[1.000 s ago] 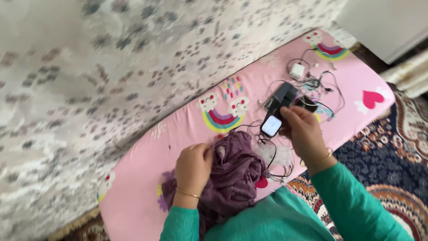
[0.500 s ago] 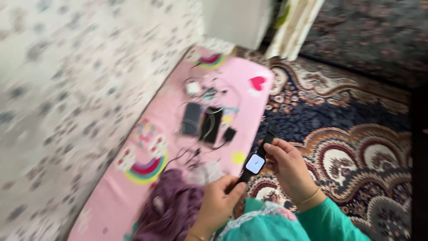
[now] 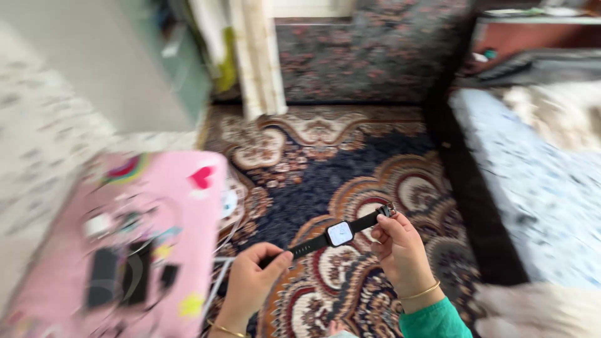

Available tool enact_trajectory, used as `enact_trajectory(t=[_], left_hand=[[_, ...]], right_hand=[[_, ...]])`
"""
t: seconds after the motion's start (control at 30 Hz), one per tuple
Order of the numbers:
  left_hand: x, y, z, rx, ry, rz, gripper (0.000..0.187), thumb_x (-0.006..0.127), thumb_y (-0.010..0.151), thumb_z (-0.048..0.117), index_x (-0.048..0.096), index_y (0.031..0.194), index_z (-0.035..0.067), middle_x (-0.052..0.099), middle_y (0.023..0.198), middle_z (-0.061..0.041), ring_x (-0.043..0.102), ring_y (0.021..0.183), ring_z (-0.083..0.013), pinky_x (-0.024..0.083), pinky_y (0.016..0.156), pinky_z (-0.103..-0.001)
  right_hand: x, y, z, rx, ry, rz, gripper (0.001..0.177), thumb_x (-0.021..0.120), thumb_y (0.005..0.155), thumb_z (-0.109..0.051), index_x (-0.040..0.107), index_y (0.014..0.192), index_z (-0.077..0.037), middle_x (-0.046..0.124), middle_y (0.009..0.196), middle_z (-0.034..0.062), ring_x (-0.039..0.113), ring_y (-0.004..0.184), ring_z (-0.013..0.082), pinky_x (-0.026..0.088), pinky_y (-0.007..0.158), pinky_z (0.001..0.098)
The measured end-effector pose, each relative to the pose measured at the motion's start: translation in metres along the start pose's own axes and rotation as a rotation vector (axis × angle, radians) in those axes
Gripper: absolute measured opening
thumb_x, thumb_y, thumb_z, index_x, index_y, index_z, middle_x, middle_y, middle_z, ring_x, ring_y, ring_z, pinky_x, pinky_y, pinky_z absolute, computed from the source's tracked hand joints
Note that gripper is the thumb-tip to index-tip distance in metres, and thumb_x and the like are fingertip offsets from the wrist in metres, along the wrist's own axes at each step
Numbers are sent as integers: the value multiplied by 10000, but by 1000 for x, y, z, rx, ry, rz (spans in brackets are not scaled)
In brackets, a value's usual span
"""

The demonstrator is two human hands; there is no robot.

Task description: The person wipes a smartwatch with a purple cloth, then places it in a drawer. They return to the bed and begin handling a black cable among other electronics.

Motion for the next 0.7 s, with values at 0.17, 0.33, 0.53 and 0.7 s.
enact_trajectory(t=[0.17,0.33,0.53,0.7], left_hand=[[97,62,9,19,-167,-143,158,766,893,147,736,863,-5,697,681,-26,583,582,-59,437,528,-211],[172,115,17,-26,-265,-247,146,745,912,136,723,885,-5,687,695,-43,601,600,-89,454,567,-227],[238,191,40,-148,-615,-338,110,711,935,109,666,894,18,644,699,-39,596,616,-130,490,612,-278],[304,283,59,-376,-812,-418,177,669,952,153,606,804,80,563,623,4,545,569,-123,482,576,-311]], right_hand=[[-91,7,-75,-56,54,144,62,640,949,-113,587,927,-135,611,761,-37,606,694,82,432,525,229],[-153,20,-115,-87,81,309,46,634,940,-119,596,943,-145,671,805,-27,606,697,69,425,518,208],[-193,75,-126,-85,216,408,52,664,940,-135,632,961,-170,649,788,-59,618,694,63,447,530,195],[-214,150,-157,-34,401,420,83,661,932,-152,643,852,-167,674,750,-31,639,668,79,456,496,201]])
Point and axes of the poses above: each hand's wrist, its own y-axis towards the middle knuckle, its own x-axis out of the palm, z = x × y, the point moved 4 cm from there along y, towards the middle knuckle
